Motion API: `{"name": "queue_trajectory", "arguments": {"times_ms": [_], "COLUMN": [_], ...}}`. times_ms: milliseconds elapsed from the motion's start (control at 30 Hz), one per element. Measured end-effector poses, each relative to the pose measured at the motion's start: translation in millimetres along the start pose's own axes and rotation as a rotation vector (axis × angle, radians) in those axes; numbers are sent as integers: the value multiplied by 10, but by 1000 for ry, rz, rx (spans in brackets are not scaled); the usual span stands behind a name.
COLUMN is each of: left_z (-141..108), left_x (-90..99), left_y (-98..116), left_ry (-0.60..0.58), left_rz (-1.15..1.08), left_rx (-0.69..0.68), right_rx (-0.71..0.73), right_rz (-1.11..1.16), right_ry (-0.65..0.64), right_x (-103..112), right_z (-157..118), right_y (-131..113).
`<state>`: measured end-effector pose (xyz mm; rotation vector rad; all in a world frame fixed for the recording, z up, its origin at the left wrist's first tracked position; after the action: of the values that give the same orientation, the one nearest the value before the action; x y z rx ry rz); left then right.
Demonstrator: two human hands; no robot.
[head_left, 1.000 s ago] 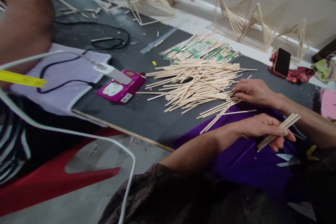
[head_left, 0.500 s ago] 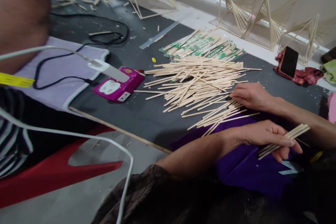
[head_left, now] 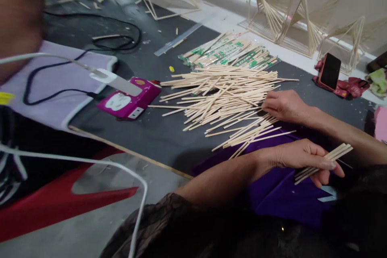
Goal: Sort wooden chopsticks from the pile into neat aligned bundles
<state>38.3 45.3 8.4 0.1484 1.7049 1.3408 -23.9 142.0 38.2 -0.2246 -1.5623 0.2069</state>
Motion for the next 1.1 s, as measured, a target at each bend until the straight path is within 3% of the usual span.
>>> {"name": "queue_trajectory", "arguments": {"times_ms": [167, 533, 767, 867, 933, 1033, 1100], "left_z": [15, 20, 19, -19, -54, -116, -178], "left_x": [2, -10, -5, -2, 37, 185, 337], "left_y": [-5, 11, 17, 87, 160, 305, 410], "left_ry": [-14, -43, 6, 51, 134, 371, 602], "left_rz": [-20, -21, -35, -44, -40, -54, -79], "left_rx": [-1, -23, 12, -6, -33, -128, -211], "right_rx": [-3, -116, -41, -86, -179, -412, -556], "right_rz": [-71, -222, -231, -35, 265, 869, 1192], "right_ry": [-85, -171, -164, -58, 68, 280, 441], "right_x": [-116, -88, -87, 17, 122, 222, 241], "right_z": [77, 170, 169, 109, 34, -167, -347], "right_y": [-97, -114, -119, -54, 36, 233, 355]}}
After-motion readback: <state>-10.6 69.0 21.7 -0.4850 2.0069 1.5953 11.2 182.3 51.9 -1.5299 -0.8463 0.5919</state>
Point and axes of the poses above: each hand's wrist, its own z-axis towards the middle knuckle, its own x-axis out of the back of the hand, y = z × x, the point moved 4 cm from there along z, towards the middle knuckle, and after that the axes turned 11 degrees about z, right-handed, at the moved point
